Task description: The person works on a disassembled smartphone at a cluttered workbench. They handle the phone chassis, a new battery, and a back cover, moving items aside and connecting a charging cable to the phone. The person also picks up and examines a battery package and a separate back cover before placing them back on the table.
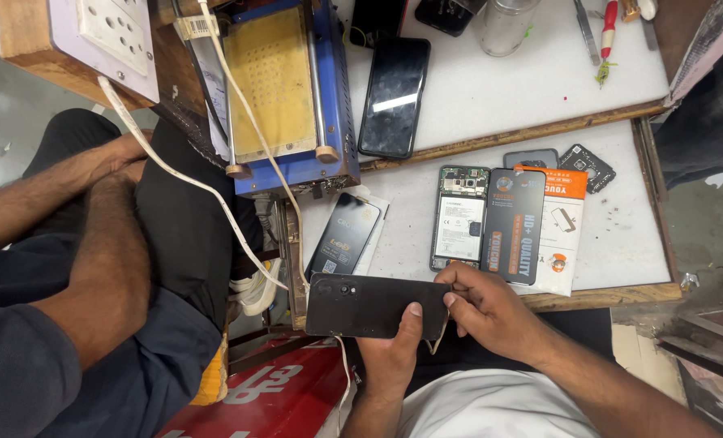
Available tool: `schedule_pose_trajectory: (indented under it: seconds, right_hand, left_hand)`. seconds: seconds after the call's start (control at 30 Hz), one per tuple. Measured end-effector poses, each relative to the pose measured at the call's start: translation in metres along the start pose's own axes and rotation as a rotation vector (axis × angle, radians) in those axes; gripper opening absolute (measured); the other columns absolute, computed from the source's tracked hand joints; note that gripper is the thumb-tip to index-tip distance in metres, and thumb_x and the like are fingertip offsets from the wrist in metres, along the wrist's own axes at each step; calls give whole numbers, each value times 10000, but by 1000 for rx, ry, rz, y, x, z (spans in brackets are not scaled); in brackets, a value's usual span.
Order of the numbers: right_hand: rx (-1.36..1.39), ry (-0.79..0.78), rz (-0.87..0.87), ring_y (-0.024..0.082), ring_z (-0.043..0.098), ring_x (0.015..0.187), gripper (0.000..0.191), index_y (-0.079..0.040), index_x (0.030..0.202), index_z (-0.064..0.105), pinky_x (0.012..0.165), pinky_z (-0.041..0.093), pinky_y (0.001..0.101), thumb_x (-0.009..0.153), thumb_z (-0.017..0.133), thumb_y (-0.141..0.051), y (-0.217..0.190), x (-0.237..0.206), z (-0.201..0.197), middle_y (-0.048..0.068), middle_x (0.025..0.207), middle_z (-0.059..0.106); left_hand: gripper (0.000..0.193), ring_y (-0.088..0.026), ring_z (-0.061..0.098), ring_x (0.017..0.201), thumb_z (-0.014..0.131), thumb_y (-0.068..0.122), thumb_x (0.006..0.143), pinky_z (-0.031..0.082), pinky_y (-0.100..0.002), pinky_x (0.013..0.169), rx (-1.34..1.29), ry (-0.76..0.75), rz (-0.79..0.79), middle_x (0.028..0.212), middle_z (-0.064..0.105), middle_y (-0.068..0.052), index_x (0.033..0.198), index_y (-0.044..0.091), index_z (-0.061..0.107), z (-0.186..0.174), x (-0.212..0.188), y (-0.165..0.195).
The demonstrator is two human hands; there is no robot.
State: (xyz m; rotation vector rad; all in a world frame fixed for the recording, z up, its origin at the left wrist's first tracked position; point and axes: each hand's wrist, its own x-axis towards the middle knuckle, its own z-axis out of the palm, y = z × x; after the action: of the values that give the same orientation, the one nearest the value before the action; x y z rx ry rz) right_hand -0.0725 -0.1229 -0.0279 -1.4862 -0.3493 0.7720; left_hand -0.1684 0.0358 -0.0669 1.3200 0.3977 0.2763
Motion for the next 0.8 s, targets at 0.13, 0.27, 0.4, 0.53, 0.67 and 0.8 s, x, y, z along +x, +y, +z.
schedule_pose_trajectory:
  seconds: [0.13, 0.27, 0.4, 0.53, 0.67, 0.8]
  right_hand:
    - [-15, 10, 22, 70, 621, 563, 139, -18, 1002, 638, 473, 515, 237, 991, 520, -89, 2, 0, -2, 36, 712, 701]
    - [-122, 113, 14, 69, 625, 513, 212, -16, 944, 666, 466, 519, 229, 1029, 501, -121, 1, 2, 2, 26, 653, 699]
    - [-60, 18, 31, 71, 623, 520, 189, -21, 1030, 677, 469, 519, 228, 999, 514, -112, -3, 0, 3, 27, 671, 696]
    - [-93, 26, 28, 77, 651, 547, 173, -6, 1001, 690, 472, 533, 237, 979, 548, -102, -6, -3, 4, 30, 676, 713]
    - [-162, 118, 58, 85, 653, 549, 234, -15, 985, 713, 500, 549, 230, 1025, 514, -131, -11, -4, 7, 33, 654, 699]
    - [-120, 31, 46, 88, 681, 587, 183, -14, 1013, 689, 515, 575, 231, 976, 540, -113, -16, -8, 1, 29, 701, 721]
  left_hand:
    - [247, -151, 680, 873, 702, 85, 941, 575, -289, 767, 19, 19, -18, 1010, 707, -109, 1132, -59, 639, 1, -6, -4]
    - [255, -157, 693, 872, 710, 97, 936, 586, -291, 767, 43, 33, 19, 1008, 708, -106, 1128, -51, 631, 1, -7, -5]
    - [259, -163, 668, 854, 713, 107, 949, 567, -288, 759, 36, 60, 40, 998, 702, -115, 1126, -68, 640, -2, -6, -2]
    - [284, -159, 684, 898, 706, 111, 936, 582, -287, 792, 38, 39, 69, 1032, 696, -104, 1149, -56, 617, -1, -9, 1]
    - [255, -160, 684, 861, 703, 108, 953, 585, -291, 758, 14, 4, 48, 991, 701, -111, 1131, -59, 630, 0, -11, 5]
    - [258, -158, 685, 875, 703, 98, 939, 581, -287, 775, 23, 28, 77, 1015, 707, -110, 1134, -59, 643, 2, -8, 12]
